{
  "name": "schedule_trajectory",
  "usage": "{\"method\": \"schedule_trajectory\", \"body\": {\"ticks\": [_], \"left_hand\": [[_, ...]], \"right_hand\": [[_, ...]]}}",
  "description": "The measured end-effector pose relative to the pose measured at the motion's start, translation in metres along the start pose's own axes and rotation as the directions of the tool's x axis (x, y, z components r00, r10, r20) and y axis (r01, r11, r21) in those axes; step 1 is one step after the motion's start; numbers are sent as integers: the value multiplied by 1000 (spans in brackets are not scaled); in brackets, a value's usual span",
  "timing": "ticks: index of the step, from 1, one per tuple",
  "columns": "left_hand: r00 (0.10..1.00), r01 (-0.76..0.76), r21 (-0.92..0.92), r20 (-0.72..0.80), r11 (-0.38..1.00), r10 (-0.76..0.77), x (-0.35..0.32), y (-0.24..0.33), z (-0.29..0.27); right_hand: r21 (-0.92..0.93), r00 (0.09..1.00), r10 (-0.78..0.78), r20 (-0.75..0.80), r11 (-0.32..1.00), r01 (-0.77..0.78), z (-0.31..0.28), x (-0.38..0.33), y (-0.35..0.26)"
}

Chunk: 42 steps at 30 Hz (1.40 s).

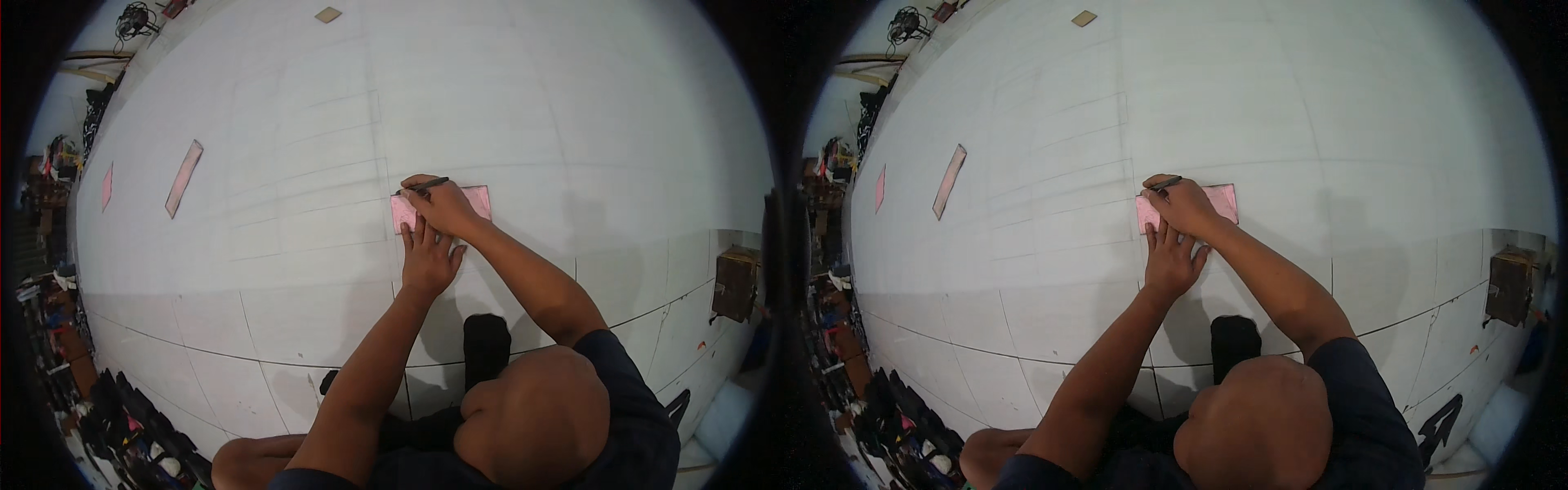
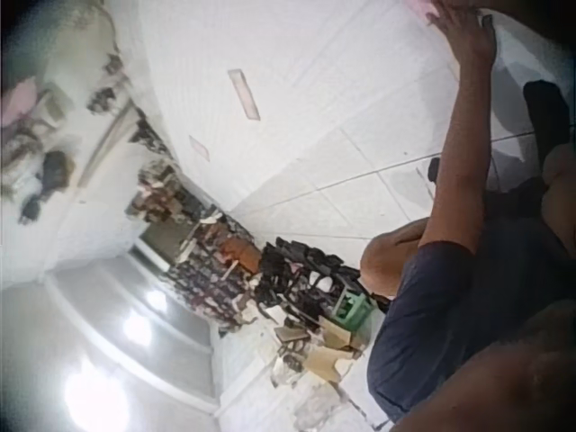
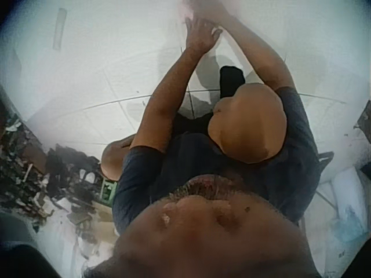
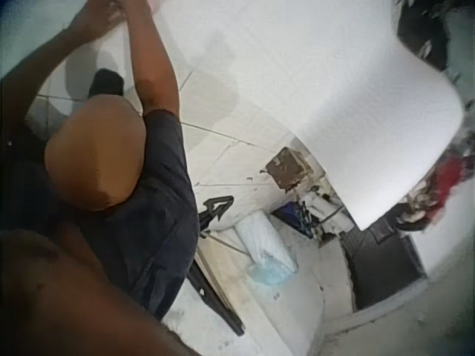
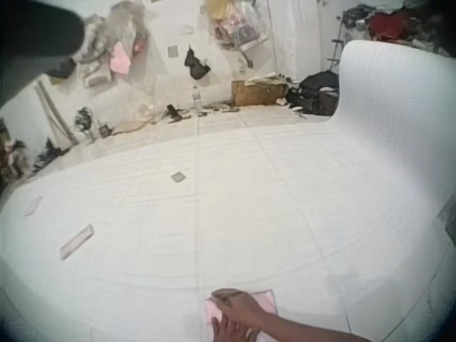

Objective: Tracing rectangular patterns onto a large white fabric using a template and marker.

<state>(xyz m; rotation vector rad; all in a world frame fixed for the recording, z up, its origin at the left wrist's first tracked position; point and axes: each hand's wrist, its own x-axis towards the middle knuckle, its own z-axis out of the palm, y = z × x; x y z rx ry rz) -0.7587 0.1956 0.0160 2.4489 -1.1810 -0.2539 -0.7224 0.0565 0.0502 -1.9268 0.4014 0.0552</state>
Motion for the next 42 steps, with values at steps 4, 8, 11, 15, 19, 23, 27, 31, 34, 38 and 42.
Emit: {"method": "schedule_trajectory", "body": {"ticks": [4, 8, 11, 15, 19, 23, 27, 31, 34, 38, 42], "left_hand": [[1000, 7, -17, 24, 1000, -7, 2, 0, -4], [1000, -10, -35, -2, 999, 10, 4, 3, -3], [999, -29, -17, -24, 999, 29, 3, 0, -3], [999, -31, 64, -15, 997, 32, 7, 2, -2], [997, -1, 137, 70, 991, -9, 13, 5, -13], [977, -4, 249, 209, 968, -49, 28, 25, -30], [961, -1, 299, 263, 954, -81, 34, 28, -33], [957, -5, 320, 275, 947, -88, 33, 30, -33], [953, -4, 323, 287, 946, -94, 34, 27, -34], [957, -9, 320, 277, 947, -84, 34, 26, -31], [944, 8, 312, 311, 950, -110, 37, 30, -33]], "right_hand": [[-54, 998, 45, 46, 998, -42, 2, 2, -6], [-65, 1000, -21, 17, 998, 22, 1, 3, 1], [-129, 994, -104, -17, 986, 101, -8, -6, 5], [-109, 986, 2, -167, 994, -20, -54, -32, 31], [-30, 949, 135, -285, 988, -149, -83, -52, 40], [-18, 915, 157, -373, 984, -176, -85, -55, 64], [43, 885, 79, -458, 997, -67, -77, -55, 75], [62, 877, 52, -478, 998, -26, -74, -58, 75], [-165, 866, -131, -484, 985, 56, -74, -66, 57], [-352, 865, -336, -373, 914, 203, -79, -80, 58], [-503, 899, -417, -136, 811, 300, -92, -115, 58]]}}
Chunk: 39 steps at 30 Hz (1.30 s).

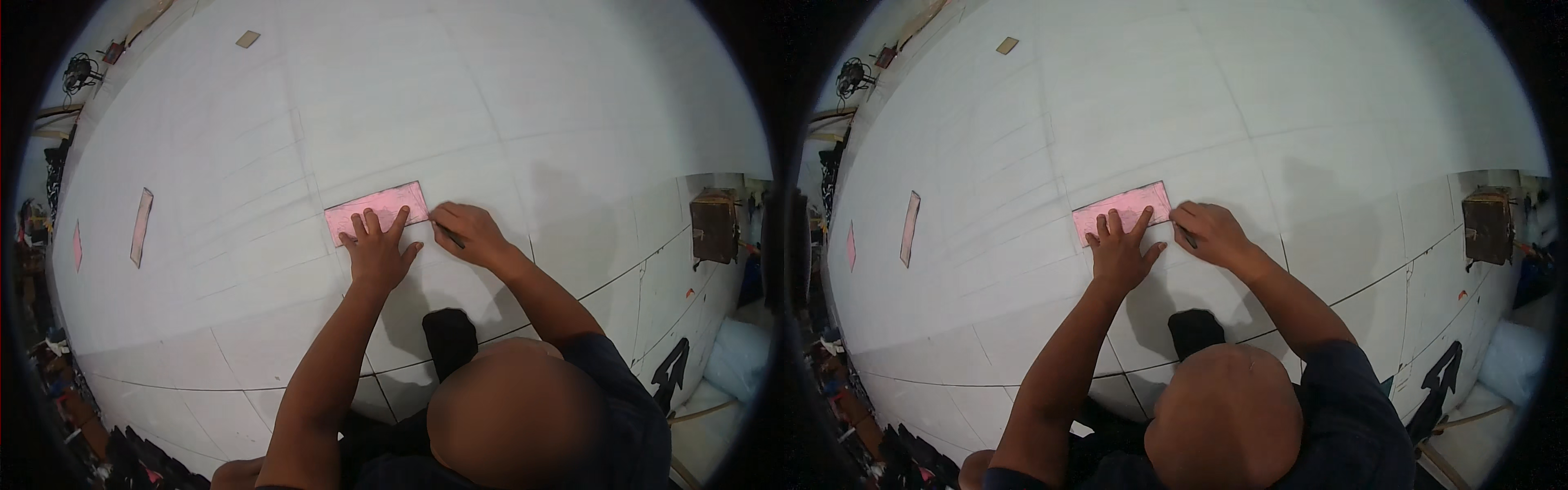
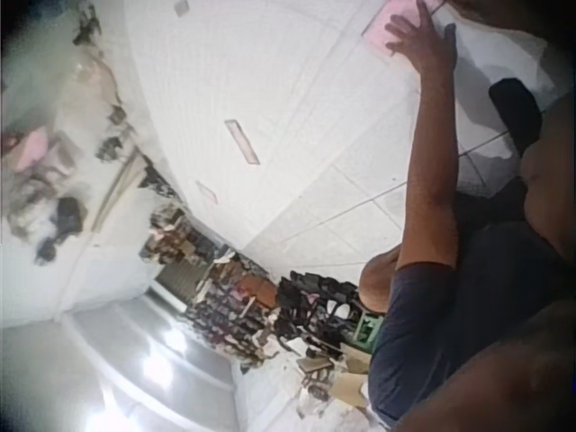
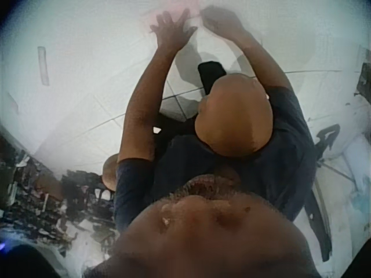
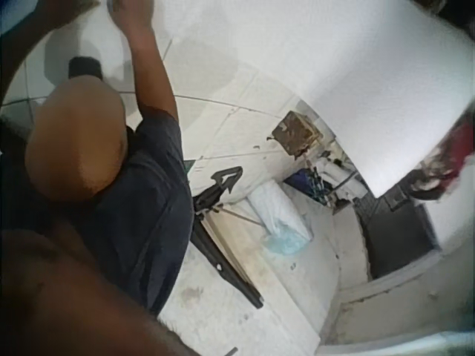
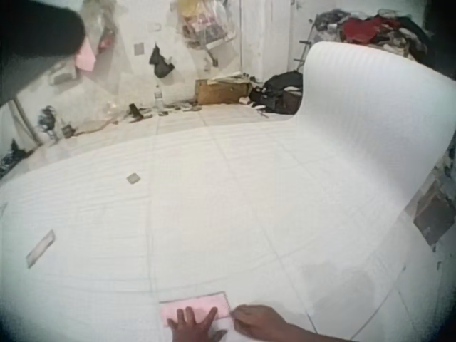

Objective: Tracing rectangular patterns onto a large white fabric using a template and marker.

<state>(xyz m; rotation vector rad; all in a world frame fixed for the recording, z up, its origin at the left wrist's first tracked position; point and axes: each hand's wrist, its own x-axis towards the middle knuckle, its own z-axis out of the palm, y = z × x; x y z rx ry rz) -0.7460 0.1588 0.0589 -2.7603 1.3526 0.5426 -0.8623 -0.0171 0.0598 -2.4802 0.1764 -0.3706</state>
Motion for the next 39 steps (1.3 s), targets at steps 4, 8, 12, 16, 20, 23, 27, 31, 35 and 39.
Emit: {"method": "schedule_trajectory", "body": {"ticks": [4, 8, 12, 16, 20, 23, 27, 31, 35, 39], "left_hand": [[995, 13, -50, -103, 999, -18, -6, -1, 11], [970, 43, -158, -231, 986, -79, 3, -8, 21], [966, 55, -172, -241, 984, -96, 32, -16, 13], [954, 6, -206, -293, 979, -68, 45, -24, 20], [938, -19, -238, -340, 971, -65, 47, -30, 26], [918, -52, -293, -391, 955, -70, 46, -33, 33], [919, -60, -309, -389, 949, -69, 49, -32, 35], [905, -62, -284, -421, 957, -66, 47, -31, 39], [904, -53, -270, -421, 961, -68, 46, -30, 41], [894, -84, -274, -445, 958, -49, 48, -26, 36]], "right_hand": [[279, 980, 166, -113, 952, -129, -17, -8, -6], [352, 875, 422, -237, 877, -327, -16, -9, 0], [377, 890, 402, -216, 875, -304, -1, -22, 4], [433, 866, 470, -171, 825, -362, 12, -40, 9], [468, 852, 497, -163, 799, -377, 18, -42, 7], [474, 857, 481, -185, 808, -351, 18, -41, 14], [466, 839, 513, -181, 796, -386, 11, -34, 19], [465, 825, 500, -264, 815, -345, 13, -21, 29], [458, 829, 487, -275, 824, -333, 7, -2, 31], [467, 865, 393, -312, 857, -221, 10, 36, 36]]}}
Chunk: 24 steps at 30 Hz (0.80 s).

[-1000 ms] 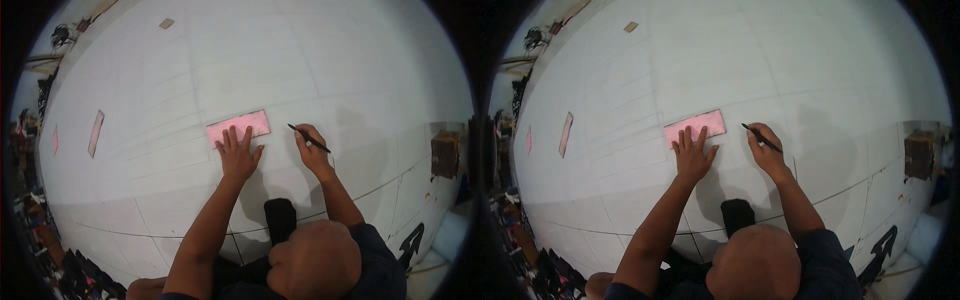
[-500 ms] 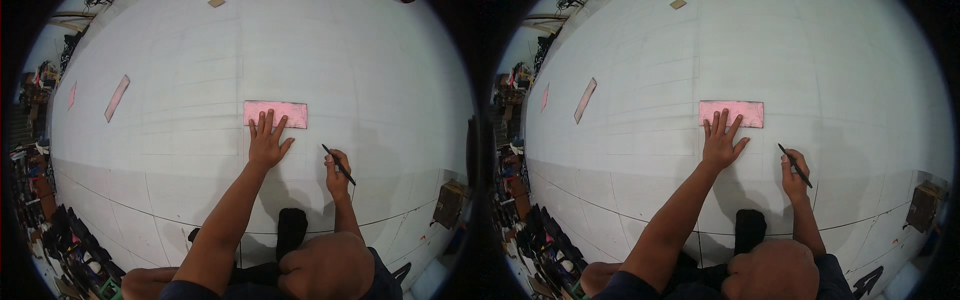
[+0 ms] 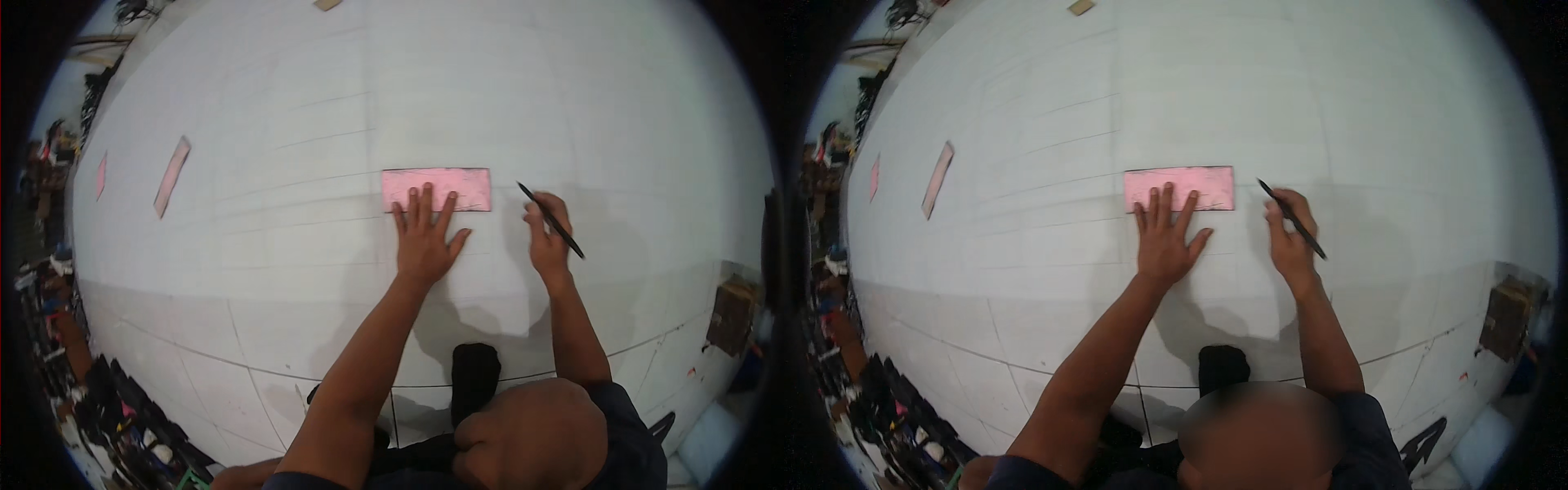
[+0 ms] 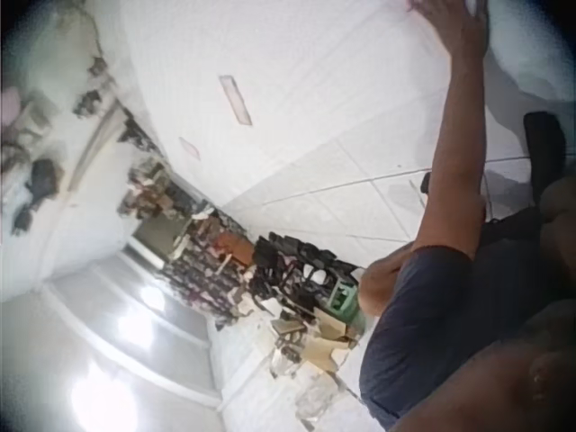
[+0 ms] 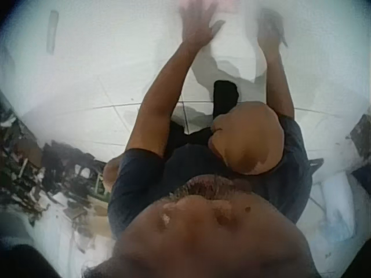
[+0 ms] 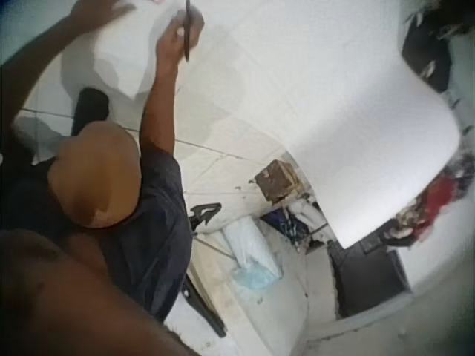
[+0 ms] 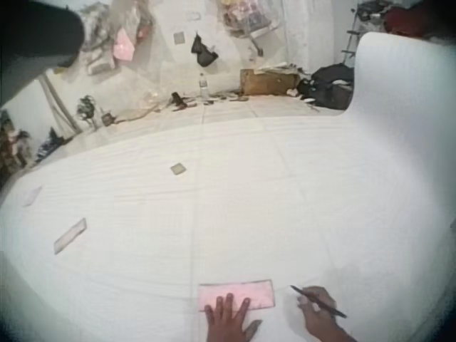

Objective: Tracing rectangular patterns onto a large white fabric using a template and marker.

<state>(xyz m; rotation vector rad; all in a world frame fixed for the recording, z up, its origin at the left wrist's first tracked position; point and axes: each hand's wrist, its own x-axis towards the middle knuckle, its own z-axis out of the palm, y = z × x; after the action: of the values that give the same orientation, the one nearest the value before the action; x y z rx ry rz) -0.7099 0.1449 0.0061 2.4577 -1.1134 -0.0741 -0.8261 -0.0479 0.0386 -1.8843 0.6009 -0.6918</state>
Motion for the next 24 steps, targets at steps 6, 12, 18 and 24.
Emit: {"method": "schedule_trajectory", "body": {"ticks": [6, 12, 18, 24], "left_hand": [[999, 33, 84, 18, 996, -35, 0, 1, -7], [998, 40, 129, 50, 991, -46, 0, 4, -5], [998, 40, 107, 42, 994, -45, 1, 4, -4], [999, 29, 99, 26, 995, -32, 1, 1, -4]], "right_hand": [[-2, 998, -58, 15, 998, 58, 39, 61, -20], [27, 998, -49, 26, 998, 49, 46, 79, -22], [40, 1000, -14, 0, 999, 14, 42, 75, -14], [69, 999, 35, 8, 997, -36, 40, 81, -18]]}}
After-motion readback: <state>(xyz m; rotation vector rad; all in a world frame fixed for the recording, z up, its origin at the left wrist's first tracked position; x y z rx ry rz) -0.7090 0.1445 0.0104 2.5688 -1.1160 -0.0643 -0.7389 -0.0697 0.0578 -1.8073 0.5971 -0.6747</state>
